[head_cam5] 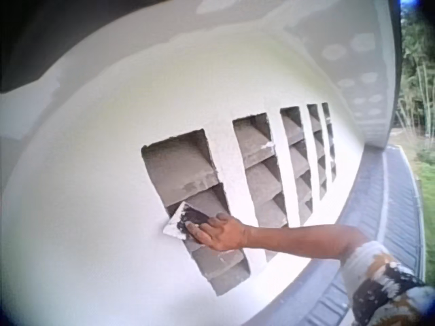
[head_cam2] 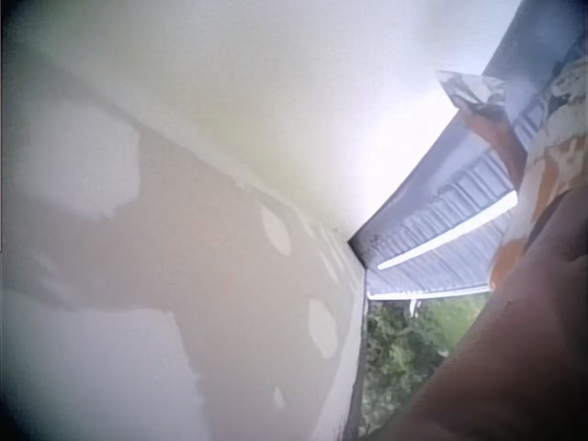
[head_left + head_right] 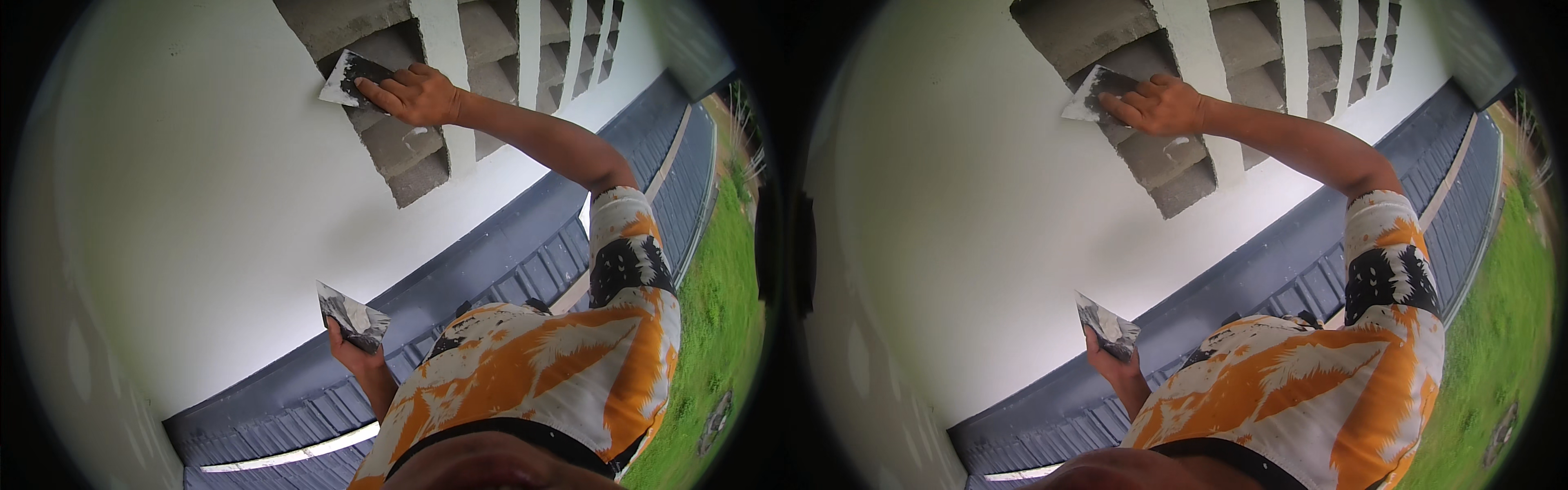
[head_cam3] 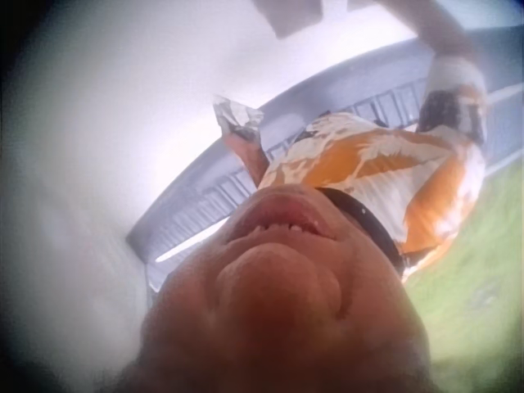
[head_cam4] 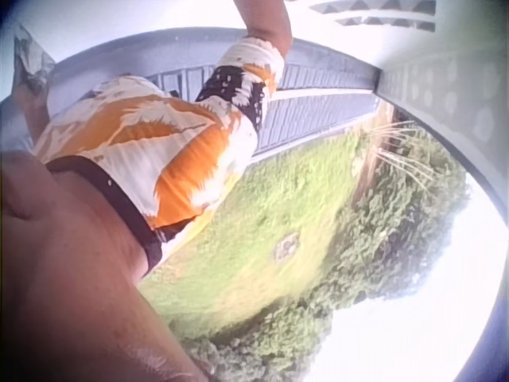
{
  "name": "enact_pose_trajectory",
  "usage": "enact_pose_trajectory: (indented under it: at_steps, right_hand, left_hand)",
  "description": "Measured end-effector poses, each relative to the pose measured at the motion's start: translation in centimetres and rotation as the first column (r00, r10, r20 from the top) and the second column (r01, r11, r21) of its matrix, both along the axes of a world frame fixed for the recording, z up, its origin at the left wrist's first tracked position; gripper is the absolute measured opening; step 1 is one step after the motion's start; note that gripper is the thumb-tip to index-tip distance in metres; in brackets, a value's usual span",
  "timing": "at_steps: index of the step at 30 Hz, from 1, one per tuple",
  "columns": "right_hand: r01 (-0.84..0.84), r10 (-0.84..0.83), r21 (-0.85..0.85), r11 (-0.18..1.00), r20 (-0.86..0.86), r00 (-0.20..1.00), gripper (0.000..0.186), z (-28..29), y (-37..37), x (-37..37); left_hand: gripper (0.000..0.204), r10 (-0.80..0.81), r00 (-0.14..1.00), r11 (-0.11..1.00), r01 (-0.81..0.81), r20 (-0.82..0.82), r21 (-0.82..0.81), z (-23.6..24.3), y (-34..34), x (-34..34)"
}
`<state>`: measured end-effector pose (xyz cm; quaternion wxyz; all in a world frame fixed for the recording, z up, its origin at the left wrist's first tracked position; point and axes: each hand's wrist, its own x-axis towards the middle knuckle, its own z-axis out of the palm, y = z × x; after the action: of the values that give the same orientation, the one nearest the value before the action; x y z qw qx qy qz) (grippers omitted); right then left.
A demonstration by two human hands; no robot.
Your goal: The person applies plaster to a wall with a grid pattern using a trowel and a hawk. They repeatedly scoop plaster from the hawk and smooth it into the wall's recessed sections.
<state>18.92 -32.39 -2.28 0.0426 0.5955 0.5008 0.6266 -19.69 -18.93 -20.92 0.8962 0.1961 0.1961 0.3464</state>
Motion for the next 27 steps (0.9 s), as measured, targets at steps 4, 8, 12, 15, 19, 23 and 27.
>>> enact_pose_trajectory:
  at_steps: [4,8,12,15,19,23,27]
  right_hand:
    - [-0.002,0.002,0.081,0.997,-0.001,1.0,0.049,0.1,0.1,0.1]
    - [0.225,-0.218,0.045,0.973,-0.135,0.967,0.045,1.1,0.1,1.3]
    - [-0.104,0.102,0.022,0.994,0.059,0.993,0.047,-0.3,-0.3,-1.3]
    - [-0.112,0.108,0.06,0.992,0.057,0.993,0.047,0.1,-1.0,-0.3]
    - [-0.07,0.067,0.072,0.995,0.045,0.997,0.043,0.8,-1.3,1.3]
    - [-0.037,0.031,0.074,0.997,0.075,0.997,0.037,0.5,-1.0,0.1]
    - [-0.021,0.016,0.084,0.996,0.061,0.998,0.04,-0.1,-0.9,-0.4]
  left_hand:
    - [0.038,-0.016,0.999,1.0,0.016,-0.039,0.015,-1.1,1.3,0.0]
    - [0.04,-0.011,0.999,1.0,0.012,-0.048,0.023,-1.0,0.8,0.3]
    - [0.04,0.0,1.0,0.999,-0.001,0.031,0.039,-0.5,0.7,0.3]
    - [0.038,0.017,0.999,1.0,-0.017,-0.044,0.001,-0.3,0.8,0.4]
    - [0.037,-0.031,0.999,0.999,0.031,0.024,-0.006,0.2,0.5,0.6]
    - [0.038,-0.035,0.998,0.999,0.035,0.043,0.017,1.6,-0.1,0.6]
    - [0.04,-0.082,0.996,0.994,0.079,0.039,0.077,0.5,1.0,1.4]
